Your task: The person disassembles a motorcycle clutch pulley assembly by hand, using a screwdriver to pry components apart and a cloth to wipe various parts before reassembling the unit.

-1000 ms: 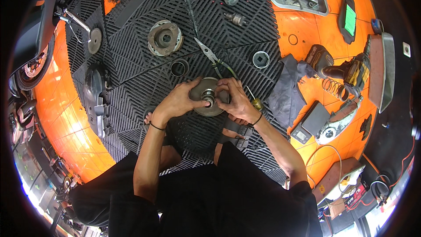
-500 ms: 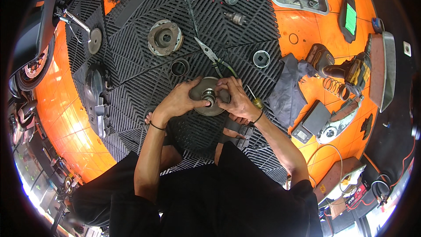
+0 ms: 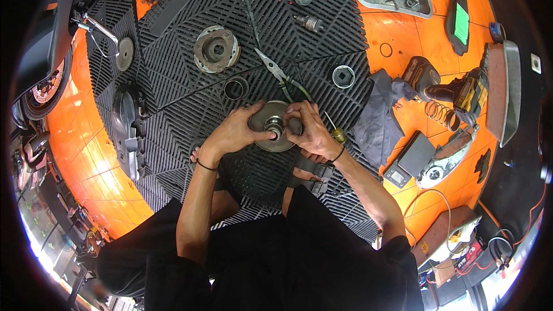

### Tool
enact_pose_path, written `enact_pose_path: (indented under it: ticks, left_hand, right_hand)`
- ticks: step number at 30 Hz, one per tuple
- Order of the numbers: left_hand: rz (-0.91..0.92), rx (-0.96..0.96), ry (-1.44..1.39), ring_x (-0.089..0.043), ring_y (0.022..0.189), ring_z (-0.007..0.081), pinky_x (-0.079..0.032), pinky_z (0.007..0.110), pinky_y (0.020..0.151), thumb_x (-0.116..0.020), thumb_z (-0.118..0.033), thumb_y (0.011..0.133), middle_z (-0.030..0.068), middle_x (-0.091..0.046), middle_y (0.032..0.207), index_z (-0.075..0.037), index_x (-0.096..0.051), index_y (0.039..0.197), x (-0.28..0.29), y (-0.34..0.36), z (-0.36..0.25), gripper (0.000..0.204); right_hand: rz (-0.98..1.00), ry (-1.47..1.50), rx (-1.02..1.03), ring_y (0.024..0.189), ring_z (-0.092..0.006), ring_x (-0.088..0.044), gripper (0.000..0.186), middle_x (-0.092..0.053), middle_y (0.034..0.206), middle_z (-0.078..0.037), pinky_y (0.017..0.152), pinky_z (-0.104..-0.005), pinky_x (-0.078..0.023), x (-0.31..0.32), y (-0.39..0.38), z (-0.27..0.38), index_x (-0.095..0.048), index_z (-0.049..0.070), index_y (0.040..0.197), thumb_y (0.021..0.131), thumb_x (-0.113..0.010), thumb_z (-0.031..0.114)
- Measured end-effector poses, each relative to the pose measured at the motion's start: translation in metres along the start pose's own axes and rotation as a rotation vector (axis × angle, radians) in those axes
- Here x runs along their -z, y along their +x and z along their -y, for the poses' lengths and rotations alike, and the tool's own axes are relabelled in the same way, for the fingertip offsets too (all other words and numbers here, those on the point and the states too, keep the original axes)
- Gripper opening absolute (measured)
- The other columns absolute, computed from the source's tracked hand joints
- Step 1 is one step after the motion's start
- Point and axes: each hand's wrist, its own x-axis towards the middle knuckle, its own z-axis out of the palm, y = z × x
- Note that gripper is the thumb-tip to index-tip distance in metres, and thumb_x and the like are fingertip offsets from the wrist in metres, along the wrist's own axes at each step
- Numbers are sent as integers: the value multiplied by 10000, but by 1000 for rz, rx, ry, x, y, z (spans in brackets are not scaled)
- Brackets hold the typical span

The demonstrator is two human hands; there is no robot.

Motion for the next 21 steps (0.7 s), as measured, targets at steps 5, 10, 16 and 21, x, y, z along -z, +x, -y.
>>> enact_pose_path:
  ticks: [5,10,16,21]
  left_hand:
    - [-10,-14,-17,-707,1122,332,-536,399,987,-892,-378,761,289,-691,1246,113,-479,1468,0,-1,-2,955]
    - [-33,-32,81,-713,1099,342,-543,411,960,-880,-387,772,290,-698,1218,108,-486,1462,-2,-1,-1,936]
    - [-46,-28,33,-726,1043,356,-554,414,910,-878,-422,766,297,-709,1167,111,-494,1447,-3,-3,1,945]
    - [-40,59,23,-735,1002,350,-560,407,861,-873,-452,757,298,-715,1125,124,-503,1428,-2,-5,-2,958]
  right_hand:
    - [-4,-14,4,1097,-265,-579,413,-602,1208,-94,951,-402,-414,1,1,1,-649,24,1123,744,-812,33]
    - [22,13,-32,1108,-279,-580,412,-616,1218,-113,962,-411,-414,6,2,6,-650,34,1126,750,-818,39]
    - [-404,-341,-52,1149,-343,-596,523,-654,1201,-158,1014,-440,-434,22,-10,24,-629,32,1225,738,-819,33]
    - [-234,-661,-506,1033,-382,-579,455,-603,1152,-177,910,-486,-448,45,-71,48,-589,21,1233,811,-753,72]
